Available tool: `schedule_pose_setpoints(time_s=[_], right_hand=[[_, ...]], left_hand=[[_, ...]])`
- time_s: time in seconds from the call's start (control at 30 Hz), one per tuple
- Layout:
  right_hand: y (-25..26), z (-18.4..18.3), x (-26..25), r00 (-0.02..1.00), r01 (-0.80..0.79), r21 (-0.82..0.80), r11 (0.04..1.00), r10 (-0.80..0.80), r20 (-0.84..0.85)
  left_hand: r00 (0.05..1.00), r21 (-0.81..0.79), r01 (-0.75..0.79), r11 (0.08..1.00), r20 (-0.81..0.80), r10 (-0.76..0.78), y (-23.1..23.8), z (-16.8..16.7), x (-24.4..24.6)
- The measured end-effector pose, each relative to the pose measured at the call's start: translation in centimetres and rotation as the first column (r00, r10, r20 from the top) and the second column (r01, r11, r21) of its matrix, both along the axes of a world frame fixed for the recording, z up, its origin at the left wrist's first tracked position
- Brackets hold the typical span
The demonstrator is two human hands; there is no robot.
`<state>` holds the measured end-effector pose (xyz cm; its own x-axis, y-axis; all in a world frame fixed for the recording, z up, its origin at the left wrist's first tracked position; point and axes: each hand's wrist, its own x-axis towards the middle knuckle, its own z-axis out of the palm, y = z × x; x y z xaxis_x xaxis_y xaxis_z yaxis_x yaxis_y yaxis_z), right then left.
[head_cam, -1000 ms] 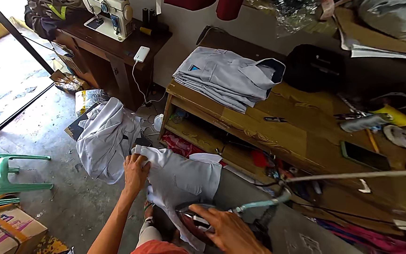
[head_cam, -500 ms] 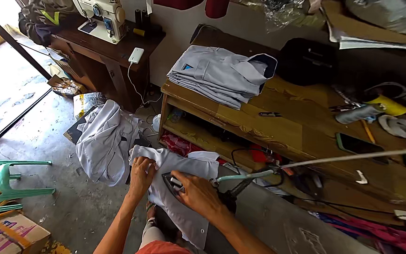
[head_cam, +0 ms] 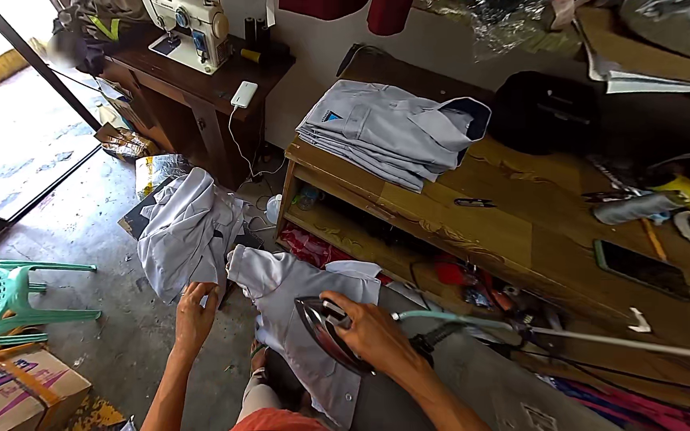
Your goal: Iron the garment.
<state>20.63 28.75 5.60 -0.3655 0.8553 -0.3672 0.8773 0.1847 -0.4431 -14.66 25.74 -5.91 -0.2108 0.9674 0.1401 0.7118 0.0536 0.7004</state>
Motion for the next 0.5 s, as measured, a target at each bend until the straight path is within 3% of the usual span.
schedule_pose_setpoints(time_s=[0.1,0.23,0.5], right_hand=[[1.6,-0.9,-1.0,0.998,0.014,0.008,1.0,-0.015,0.054],[0.7,-1.4,1.5,0.984,0.17,0.016,0.985,-0.171,0.059],[-8.1,-3.0,14.0,0.898,0.416,0.14,0.899,-0.43,0.092]], left_hand=[[0.999,-0.006,0.037,0.999,-0.004,-0.037,-0.3,-0.2,0.9],[0.996,0.032,0.092,0.995,-0.024,-0.091,-0.2,-0.1,2.4],[0.969,0.018,0.245,0.969,-0.006,-0.245,-0.7,0.4,8.0]])
